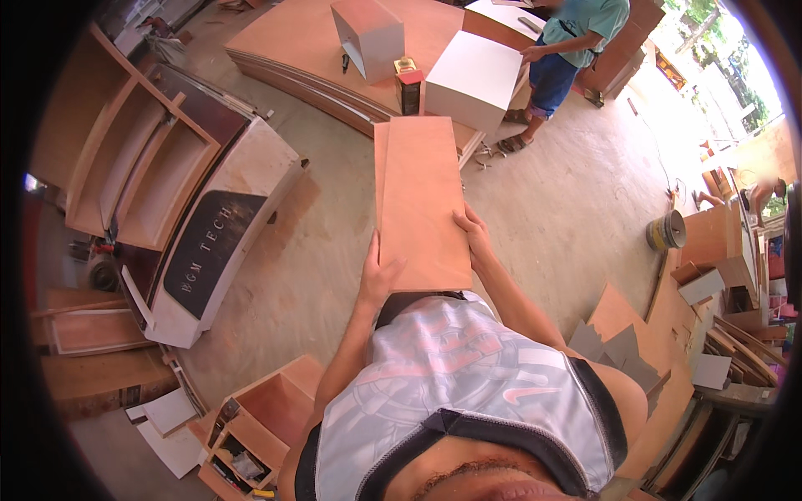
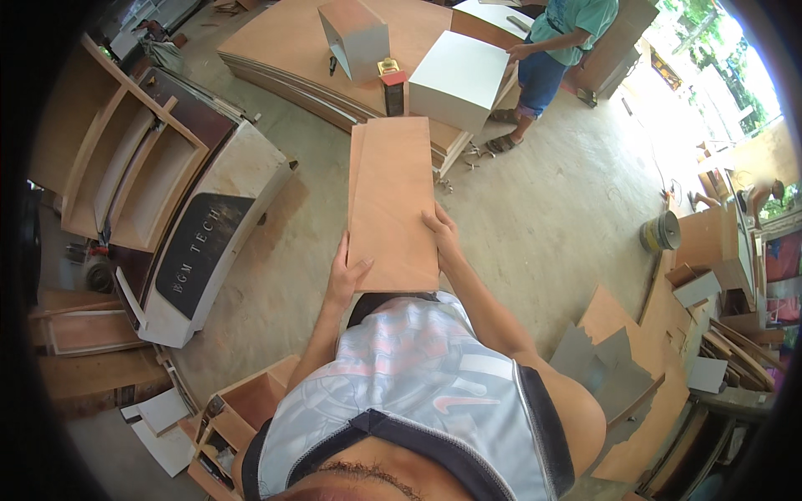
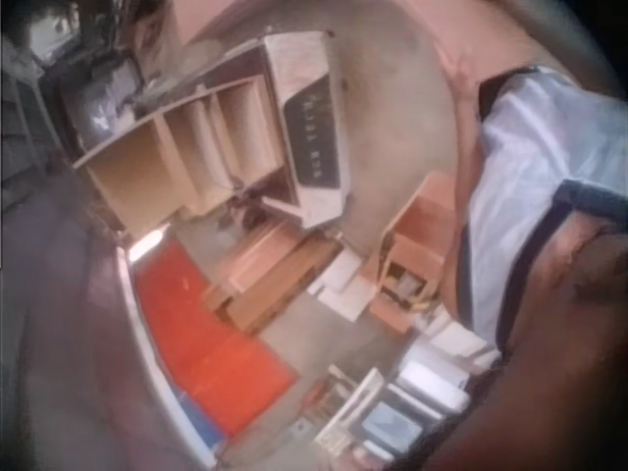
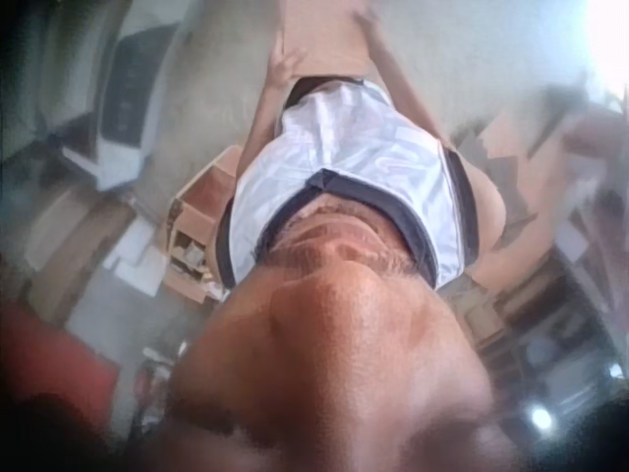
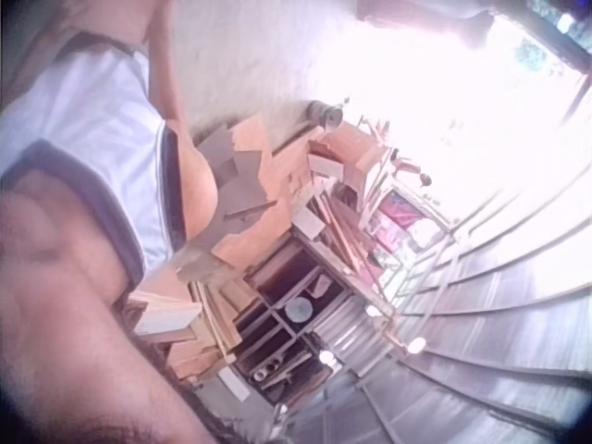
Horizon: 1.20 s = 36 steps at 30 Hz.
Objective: The person handles and stacks various wooden panels and strips in a workshop. They move pieces between a workbench and the floor, aligning and organizing them into piles.
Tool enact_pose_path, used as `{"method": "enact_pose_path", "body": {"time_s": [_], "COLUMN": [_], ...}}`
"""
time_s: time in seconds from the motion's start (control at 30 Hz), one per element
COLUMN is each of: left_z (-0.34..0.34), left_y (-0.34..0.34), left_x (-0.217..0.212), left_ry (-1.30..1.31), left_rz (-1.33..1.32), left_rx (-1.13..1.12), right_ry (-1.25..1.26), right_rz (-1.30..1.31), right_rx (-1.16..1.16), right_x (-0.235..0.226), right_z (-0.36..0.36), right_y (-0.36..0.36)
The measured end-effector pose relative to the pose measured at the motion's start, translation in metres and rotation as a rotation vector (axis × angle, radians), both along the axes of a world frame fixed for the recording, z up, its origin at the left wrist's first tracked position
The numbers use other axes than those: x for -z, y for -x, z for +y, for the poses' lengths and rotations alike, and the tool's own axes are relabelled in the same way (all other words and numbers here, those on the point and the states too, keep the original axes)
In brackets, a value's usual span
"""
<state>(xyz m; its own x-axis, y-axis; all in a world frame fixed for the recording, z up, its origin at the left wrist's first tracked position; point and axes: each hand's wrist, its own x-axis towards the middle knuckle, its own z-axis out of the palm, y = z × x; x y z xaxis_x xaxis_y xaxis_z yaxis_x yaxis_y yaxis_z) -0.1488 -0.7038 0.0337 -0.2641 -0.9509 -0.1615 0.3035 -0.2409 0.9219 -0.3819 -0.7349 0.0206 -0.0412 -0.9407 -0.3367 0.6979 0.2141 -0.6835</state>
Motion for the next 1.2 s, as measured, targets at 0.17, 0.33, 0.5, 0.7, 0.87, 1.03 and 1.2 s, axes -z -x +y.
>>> {"method": "enact_pose_path", "body": {"time_s": [0.17,0.33,0.5,0.7,0.87,1.03,1.2], "left_z": [-0.051,-0.095,-0.126,-0.168,-0.208,-0.238,-0.255], "left_y": [0.038,0.072,0.092,0.082,0.064,0.046,0.035], "left_x": [-0.003,-0.006,-0.005,-0.002,0.004,0.013,0.013], "left_ry": [-0.051,-0.025,-0.087,-0.317,-0.519,-0.495,-0.401], "left_rz": [-0.017,-0.044,0.063,0.236,0.381,0.489,0.454], "left_rx": [-0.007,-0.043,-0.096,-0.065,0.017,0.105,0.093], "right_ry": [-0.016,-0.045,-0.006,0.008,0.039,0.015,-0.012], "right_rz": [-0.013,-0.011,-0.006,0.011,-0.002,0.008,0.000], "right_rx": [0.024,0.003,-0.044,-0.025,-0.027,0.007,0.016], "right_x": [0.013,0.004,-0.005,-0.007,-0.013,-0.021,-0.026], "right_z": [-0.054,-0.104,-0.143,-0.173,-0.189,-0.201,-0.207], "right_y": [0.037,0.071,0.089,0.087,0.071,0.053,0.038]}}
